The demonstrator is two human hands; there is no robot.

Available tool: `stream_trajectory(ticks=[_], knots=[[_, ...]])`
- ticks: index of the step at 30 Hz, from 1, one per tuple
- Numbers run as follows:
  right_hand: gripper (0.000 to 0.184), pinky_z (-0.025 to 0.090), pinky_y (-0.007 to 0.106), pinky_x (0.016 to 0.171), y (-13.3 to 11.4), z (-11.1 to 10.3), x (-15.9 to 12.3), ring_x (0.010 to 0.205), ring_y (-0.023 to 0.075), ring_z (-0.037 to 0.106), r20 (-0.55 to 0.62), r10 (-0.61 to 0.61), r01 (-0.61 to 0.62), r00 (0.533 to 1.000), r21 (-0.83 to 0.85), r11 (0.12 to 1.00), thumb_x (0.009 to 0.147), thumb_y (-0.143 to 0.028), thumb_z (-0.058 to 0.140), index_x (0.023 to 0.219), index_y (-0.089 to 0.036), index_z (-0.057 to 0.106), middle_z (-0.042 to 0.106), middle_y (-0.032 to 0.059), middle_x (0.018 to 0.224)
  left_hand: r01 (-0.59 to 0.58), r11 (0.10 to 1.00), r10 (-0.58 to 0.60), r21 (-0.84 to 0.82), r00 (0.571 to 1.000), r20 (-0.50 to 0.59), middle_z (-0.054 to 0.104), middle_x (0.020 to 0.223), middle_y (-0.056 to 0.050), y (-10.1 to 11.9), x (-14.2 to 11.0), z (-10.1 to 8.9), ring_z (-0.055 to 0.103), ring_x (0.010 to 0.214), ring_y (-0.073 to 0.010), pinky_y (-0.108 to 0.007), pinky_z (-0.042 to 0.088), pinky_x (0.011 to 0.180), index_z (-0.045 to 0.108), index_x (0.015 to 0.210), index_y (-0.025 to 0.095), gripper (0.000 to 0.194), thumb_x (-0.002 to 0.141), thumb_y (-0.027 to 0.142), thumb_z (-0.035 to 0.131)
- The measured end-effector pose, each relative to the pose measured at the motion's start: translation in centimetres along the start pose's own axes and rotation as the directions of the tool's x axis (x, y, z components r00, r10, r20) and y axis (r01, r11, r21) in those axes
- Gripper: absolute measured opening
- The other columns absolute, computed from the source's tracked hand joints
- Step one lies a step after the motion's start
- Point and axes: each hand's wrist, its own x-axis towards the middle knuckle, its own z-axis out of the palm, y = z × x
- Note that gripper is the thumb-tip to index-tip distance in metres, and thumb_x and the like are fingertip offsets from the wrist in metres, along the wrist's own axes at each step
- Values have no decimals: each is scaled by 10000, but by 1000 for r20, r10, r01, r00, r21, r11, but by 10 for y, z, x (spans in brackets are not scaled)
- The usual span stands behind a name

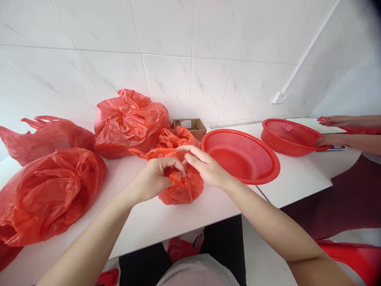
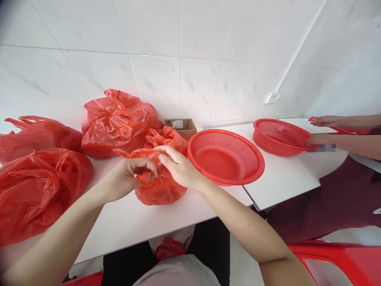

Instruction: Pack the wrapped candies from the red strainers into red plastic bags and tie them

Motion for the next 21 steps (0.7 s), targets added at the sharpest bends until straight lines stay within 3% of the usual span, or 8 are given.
stream_trajectory(ticks=[2,4,9,11,13,16,19,21], knots=[[354,499,387,950,16,0,6,935,152,653,60,88,-92,994,62,994,1001,-387,422,1340,-320,495,636,35,1193,-42,972,93,233,973,-212,683,751,19,-6,0,9,586,621,-138,-245,419,560,631,783,207,346,607,-29,448],[389,524,378,900,24,0,9,815,134,658,146,85,-109,986,161,981,993,-394,442,1375,-330,467,658,24,1117,-35,945,147,326,934,-325,697,841,-1,-11,-1,16,610,683,-156,-263,428,595,629,845,208,404,603,-43,424],[211,489,326,871,20,-5,7,920,149,620,238,29,-70,971,165,984,936,-382,555,1010,-207,646,653,27,1002,-170,907,314,384,882,-351,624,1233,-73,-18,-10,20,597,1136,-213,-315,498,871,638,1173,233,530,740,-18,464],[221,474,296,799,16,-8,6,856,143,602,159,-6,-3,987,62,998,931,-407,554,914,-196,619,641,15,903,-207,895,338,394,892,-299,588,1321,-71,-23,-16,22,568,1204,-205,-321,487,936,585,1293,252,630,753,-40,445],[258,438,274,737,16,-13,7,781,135,570,14,-87,89,996,-152,984,933,-436,543,855,-197,597,630,7,844,-204,904,312,377,915,-254,584,1357,-61,-29,-22,27,561,1224,-192,-317,477,967,519,1372,261,671,784,-49,430],[312,374,263,687,24,-24,16,728,129,526,-108,-219,138,970,-497,857,930,-458,540,766,-196,582,622,8,810,-149,917,259,369,927,-270,631,1317,-74,-38,-33,38,577,1191,-197,-344,468,995,518,1373,229,492,908,76,474],[419,303,260,610,43,-38,31,662,116,469,-172,-225,47,959,-685,727,940,-480,503,644,-184,514,579,3,750,-106,918,225,383,933,-280,671,1259,-92,-39,-47,47,548,1202,-232,-389,471,987,620,1221,192,301,956,183,476],[470,243,272,571,57,-45,41,639,114,433,-248,-178,-78,952,-763,641,955,-484,452,598,-178,463,550,6,720,-133,914,229,383,949,-216,630,1326,-92,-32,-58,49,474,1281,-261,-408,463,987,671,1005,193,203,955,186,474]])
